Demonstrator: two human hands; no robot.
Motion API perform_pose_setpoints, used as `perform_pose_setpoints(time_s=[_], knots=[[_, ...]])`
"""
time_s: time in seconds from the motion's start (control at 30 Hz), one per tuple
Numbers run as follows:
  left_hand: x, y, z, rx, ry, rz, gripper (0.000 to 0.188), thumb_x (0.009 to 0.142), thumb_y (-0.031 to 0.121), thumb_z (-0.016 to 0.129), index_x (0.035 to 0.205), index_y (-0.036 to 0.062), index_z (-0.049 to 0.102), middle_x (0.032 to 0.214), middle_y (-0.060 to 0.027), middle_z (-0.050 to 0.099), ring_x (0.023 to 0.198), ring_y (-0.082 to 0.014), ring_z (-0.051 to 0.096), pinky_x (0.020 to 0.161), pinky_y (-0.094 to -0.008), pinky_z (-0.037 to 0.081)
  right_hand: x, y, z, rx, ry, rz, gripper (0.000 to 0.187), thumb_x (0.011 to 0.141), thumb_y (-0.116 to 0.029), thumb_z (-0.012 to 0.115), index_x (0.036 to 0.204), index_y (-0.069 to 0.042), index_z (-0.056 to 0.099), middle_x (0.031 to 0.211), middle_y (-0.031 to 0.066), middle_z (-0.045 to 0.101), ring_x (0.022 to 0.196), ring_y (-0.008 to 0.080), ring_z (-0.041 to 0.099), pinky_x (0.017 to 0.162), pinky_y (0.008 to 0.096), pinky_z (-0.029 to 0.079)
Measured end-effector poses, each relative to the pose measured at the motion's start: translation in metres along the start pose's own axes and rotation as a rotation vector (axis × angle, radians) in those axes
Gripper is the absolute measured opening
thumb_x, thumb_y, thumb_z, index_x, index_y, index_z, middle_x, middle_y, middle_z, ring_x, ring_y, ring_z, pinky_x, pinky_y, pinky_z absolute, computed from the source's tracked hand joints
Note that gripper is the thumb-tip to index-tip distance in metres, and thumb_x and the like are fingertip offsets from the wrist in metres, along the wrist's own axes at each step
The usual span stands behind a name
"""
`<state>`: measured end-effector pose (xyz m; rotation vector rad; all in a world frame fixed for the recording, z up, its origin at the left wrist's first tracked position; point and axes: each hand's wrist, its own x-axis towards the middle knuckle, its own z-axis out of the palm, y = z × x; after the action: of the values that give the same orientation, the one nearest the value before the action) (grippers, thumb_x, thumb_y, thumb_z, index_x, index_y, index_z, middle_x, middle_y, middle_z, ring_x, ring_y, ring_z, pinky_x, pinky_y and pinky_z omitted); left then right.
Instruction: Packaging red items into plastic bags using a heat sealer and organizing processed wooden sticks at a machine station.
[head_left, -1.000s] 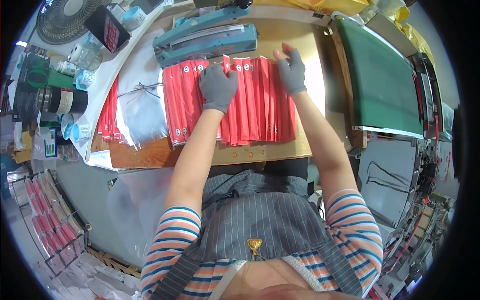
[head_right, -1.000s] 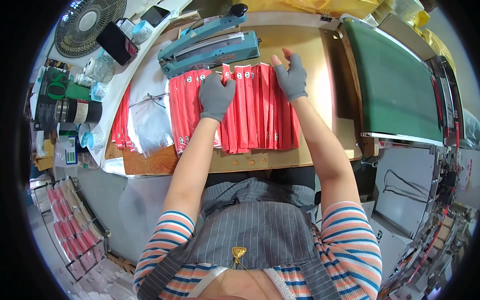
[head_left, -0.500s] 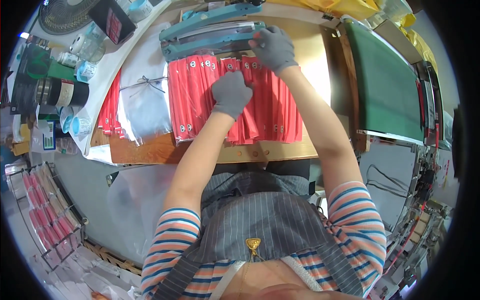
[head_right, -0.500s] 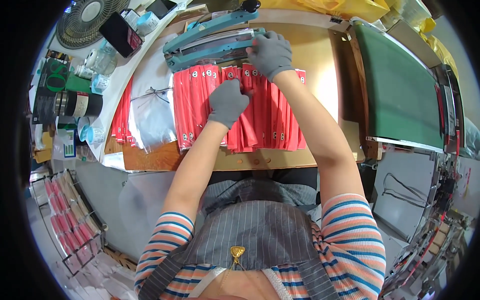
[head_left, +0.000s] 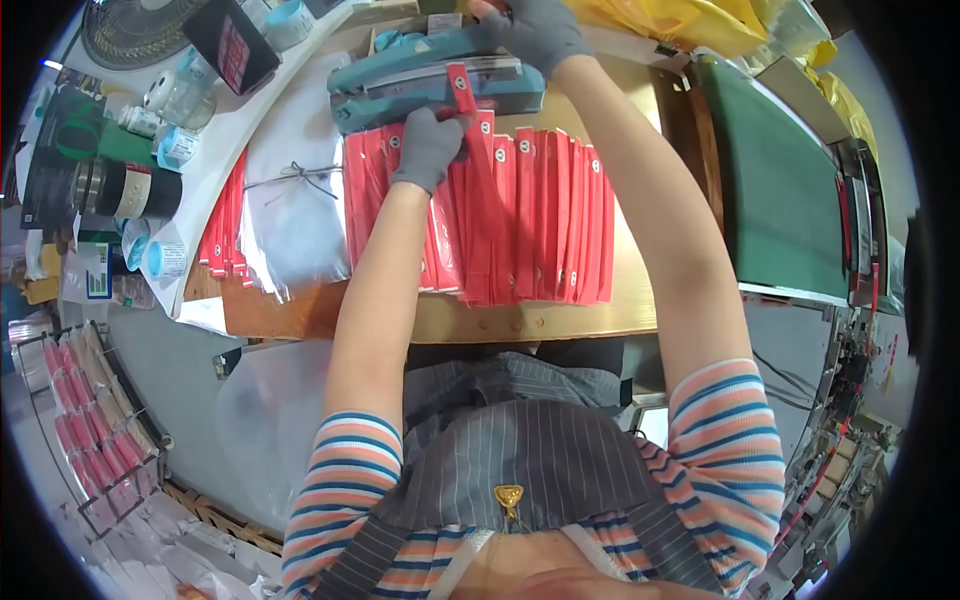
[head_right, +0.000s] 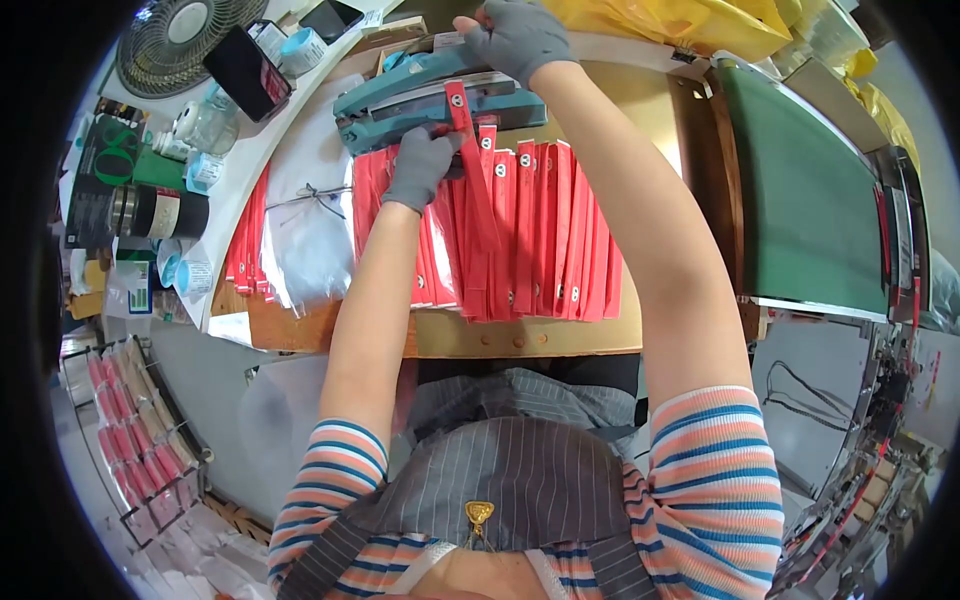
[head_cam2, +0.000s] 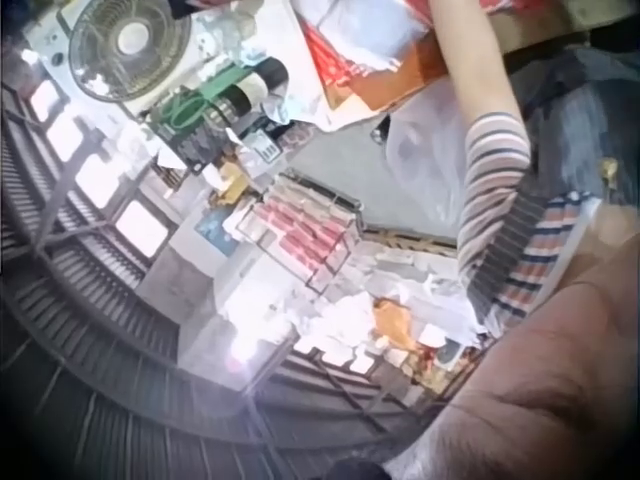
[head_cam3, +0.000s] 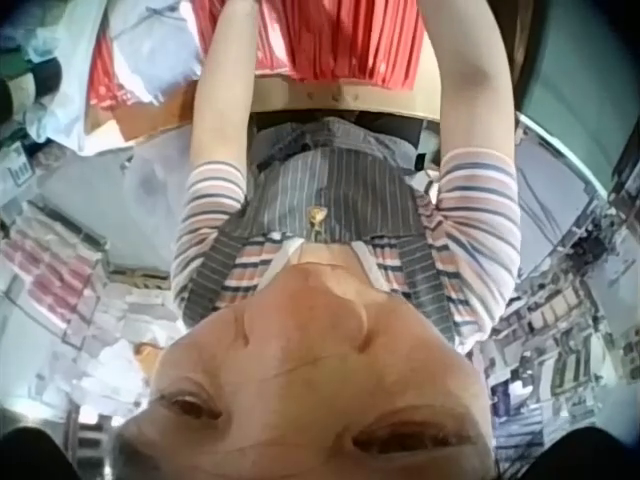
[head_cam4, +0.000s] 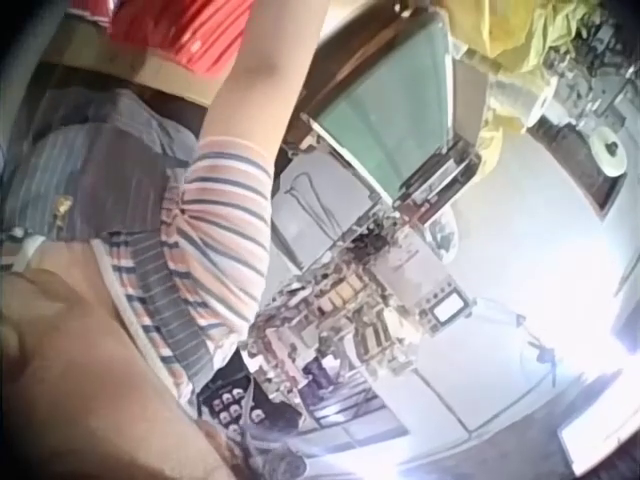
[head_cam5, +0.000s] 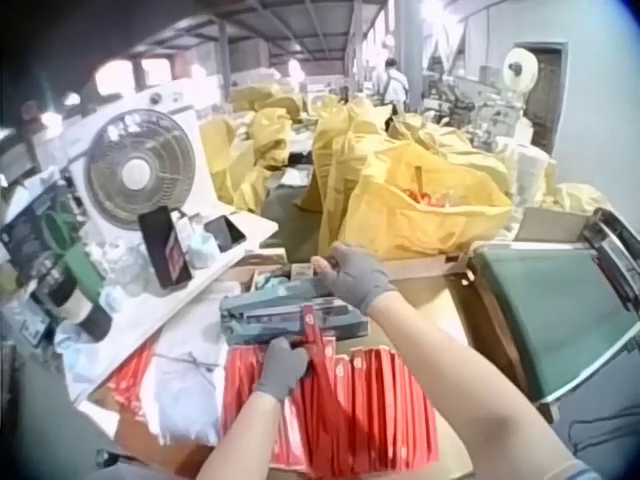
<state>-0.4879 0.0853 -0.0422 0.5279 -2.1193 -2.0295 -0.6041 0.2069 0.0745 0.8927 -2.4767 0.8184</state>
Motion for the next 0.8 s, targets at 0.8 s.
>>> perform_pose_setpoints(time_s=[0.8], knots=[[0.014, -0.026, -0.002, 0.112, 0.047, 0.002, 0.024, 0.088, 0.024, 0.058, 0.077, 0.0028, 0.063, 0.067, -0.0017, 0.063, 0.048, -0.0063, 0.046, 0.047, -0.0232, 0.038, 0.001, 0.040, 0.045, -0.251, -0.201, 0.247, 0.028, 0.084, -0.034, 0.047, 0.087, -0.015, 0.067, 0.090, 0.0104, 0.065, 0.085, 0.0306, 0.062, 0.073, 0.0425, 0.049]])
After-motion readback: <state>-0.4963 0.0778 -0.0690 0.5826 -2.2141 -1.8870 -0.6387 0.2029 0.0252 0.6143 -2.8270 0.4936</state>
